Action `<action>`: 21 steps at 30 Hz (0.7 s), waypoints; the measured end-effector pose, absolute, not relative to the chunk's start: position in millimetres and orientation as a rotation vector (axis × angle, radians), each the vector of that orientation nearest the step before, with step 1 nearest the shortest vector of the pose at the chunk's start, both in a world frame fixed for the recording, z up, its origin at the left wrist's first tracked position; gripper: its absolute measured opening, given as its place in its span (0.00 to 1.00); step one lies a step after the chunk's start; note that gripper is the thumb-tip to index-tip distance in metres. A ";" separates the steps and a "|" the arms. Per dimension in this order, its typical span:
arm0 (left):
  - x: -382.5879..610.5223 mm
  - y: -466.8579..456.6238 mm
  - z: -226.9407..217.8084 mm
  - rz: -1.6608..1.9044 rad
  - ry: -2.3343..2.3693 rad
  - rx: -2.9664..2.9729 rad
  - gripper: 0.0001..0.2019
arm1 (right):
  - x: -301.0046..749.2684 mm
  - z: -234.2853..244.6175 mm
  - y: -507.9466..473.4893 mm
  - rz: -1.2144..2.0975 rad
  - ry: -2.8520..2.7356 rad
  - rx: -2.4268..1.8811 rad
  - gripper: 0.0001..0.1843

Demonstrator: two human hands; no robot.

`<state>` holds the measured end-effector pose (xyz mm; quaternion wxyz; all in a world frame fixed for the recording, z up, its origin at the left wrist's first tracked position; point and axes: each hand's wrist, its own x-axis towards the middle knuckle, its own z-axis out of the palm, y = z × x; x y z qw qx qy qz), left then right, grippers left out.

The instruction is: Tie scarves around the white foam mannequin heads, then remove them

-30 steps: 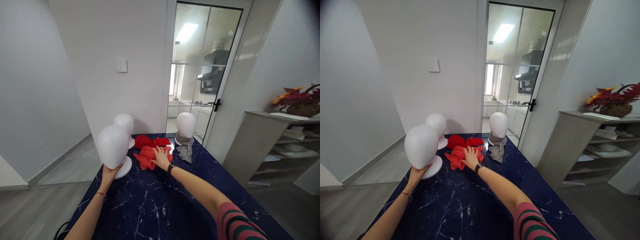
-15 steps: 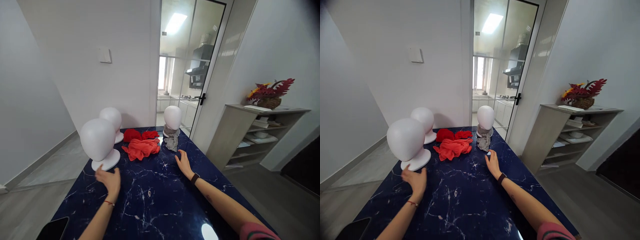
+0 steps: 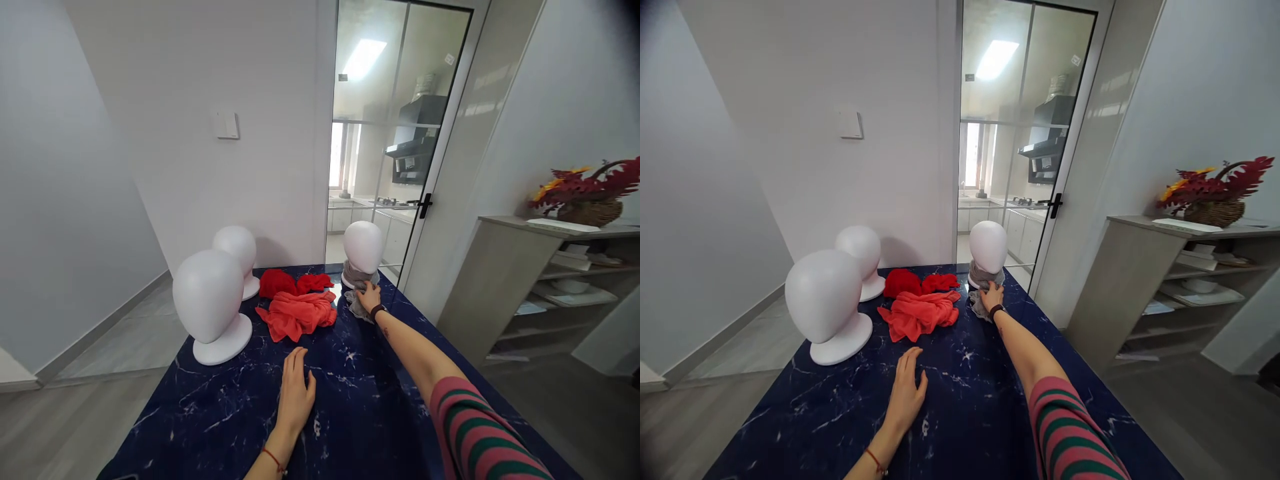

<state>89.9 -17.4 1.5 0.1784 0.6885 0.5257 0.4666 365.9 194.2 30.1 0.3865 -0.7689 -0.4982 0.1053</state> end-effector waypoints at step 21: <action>90.8 -11.9 0.4 1.295 1.484 1.939 0.19 | 362.7 52.3 142.3 0.146 -1.099 -1.447 0.13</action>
